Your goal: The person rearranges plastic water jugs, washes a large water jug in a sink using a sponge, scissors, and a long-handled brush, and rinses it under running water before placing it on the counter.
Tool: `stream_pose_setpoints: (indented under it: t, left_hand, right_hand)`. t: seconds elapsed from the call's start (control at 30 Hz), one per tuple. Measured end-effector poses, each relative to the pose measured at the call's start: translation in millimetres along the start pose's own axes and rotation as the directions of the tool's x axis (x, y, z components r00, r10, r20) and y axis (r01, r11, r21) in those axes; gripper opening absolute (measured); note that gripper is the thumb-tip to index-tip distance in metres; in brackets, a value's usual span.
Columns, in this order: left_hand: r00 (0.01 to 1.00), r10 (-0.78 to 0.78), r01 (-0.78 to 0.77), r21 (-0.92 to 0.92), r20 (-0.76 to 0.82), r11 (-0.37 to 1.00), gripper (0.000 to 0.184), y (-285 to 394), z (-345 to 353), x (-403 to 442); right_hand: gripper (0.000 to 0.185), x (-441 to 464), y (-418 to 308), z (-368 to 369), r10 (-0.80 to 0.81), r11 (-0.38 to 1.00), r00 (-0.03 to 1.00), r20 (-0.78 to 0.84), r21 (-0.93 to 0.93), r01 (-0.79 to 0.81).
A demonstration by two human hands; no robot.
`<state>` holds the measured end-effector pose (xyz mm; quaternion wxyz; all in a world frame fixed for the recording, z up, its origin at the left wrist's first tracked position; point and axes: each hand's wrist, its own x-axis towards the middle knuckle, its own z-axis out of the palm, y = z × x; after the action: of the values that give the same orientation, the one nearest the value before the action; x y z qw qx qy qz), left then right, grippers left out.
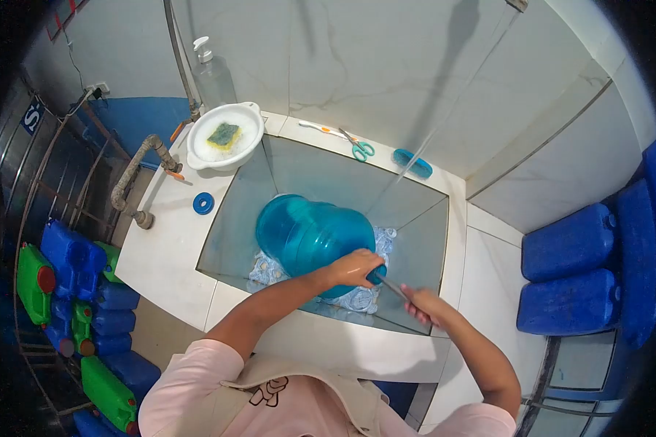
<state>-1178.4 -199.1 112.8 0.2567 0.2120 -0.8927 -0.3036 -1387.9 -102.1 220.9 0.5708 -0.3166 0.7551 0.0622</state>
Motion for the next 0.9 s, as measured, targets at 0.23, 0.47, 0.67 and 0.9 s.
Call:
stream_pose_setpoints:
  t: [0.23,0.47,0.67,0.9]
  left_hand:
    - [0.918,0.132,-0.094,-0.118,0.373,0.988,0.048,-8.9,-16.5,21.2]
    - [0.903,0.058,0.018,-0.172,0.427,0.985,0.052,-11.7,-19.9,29.9]
    - [0.845,0.049,0.053,-0.175,0.532,0.983,0.062,-15.7,-37.1,38.7]
    - [0.983,0.021,0.013,0.181,-0.182,0.983,0.060,18.0,6.8,2.8]
  right_hand:
    - [0.054,-52.8,20.4,-12.3,-0.698,0.418,0.665,-0.265,-0.905,0.078]
    - [0.053,-58.5,50.5,-28.1,-0.020,0.995,1.000,0.019,-0.099,0.022]
    - [0.049,-85.4,40.0,-61.5,-0.806,0.307,0.544,-0.233,-0.951,0.047]
    - [0.062,-64.3,29.3,-36.8,-0.113,0.984,0.992,-0.064,-0.147,0.103]
